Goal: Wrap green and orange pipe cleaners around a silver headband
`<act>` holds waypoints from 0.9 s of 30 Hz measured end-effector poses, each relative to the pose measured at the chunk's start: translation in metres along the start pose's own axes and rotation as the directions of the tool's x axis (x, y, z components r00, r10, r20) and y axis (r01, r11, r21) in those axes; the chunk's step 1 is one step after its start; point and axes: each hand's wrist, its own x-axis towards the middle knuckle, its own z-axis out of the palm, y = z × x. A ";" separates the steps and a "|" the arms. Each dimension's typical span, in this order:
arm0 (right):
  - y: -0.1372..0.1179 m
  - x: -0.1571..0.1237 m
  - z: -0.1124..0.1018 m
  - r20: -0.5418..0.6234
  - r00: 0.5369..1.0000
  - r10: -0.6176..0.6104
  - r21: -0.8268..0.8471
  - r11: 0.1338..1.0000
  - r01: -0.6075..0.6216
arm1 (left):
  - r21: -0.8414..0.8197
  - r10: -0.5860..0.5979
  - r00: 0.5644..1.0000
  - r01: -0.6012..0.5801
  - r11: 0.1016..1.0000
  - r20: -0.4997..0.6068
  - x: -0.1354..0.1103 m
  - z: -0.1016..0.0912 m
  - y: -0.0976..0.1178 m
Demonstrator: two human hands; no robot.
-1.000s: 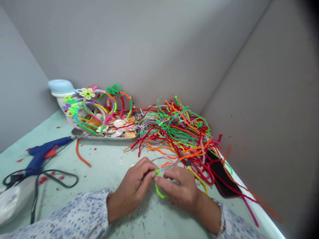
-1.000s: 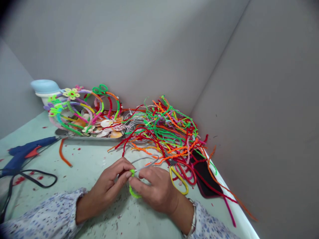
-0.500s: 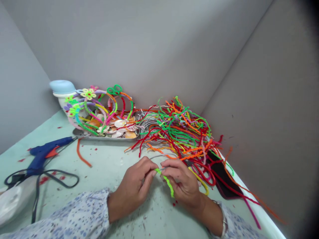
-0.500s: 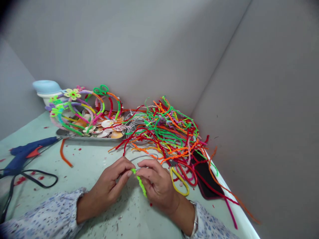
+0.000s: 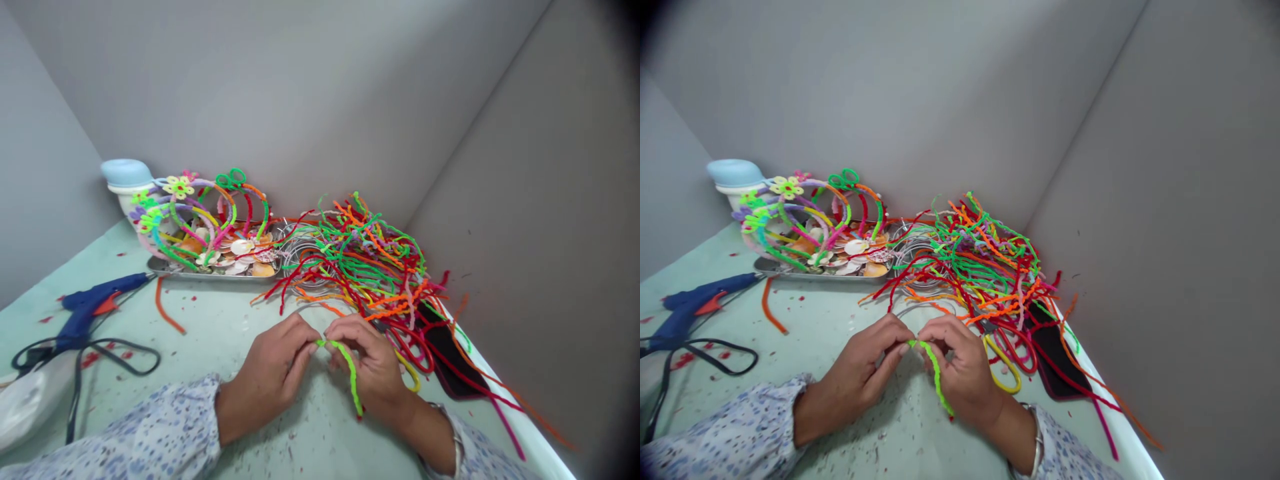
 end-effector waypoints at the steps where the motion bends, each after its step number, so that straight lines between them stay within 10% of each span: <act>1: 0.001 -0.001 0.001 0.007 0.999 0.052 0.040 0.998 -0.052 | 0.004 0.002 1.000 -0.002 1.000 0.009 0.000 0.000 0.000; 13: -0.002 0.004 0.002 0.133 0.879 0.457 0.224 0.850 -0.476 | 0.062 0.001 0.998 -0.005 0.998 0.068 0.002 0.001 -0.002; 27: 0.001 0.006 0.004 0.200 0.889 0.412 0.295 0.840 -0.455 | 0.042 -0.042 0.999 0.042 0.998 -0.003 0.000 0.006 -0.007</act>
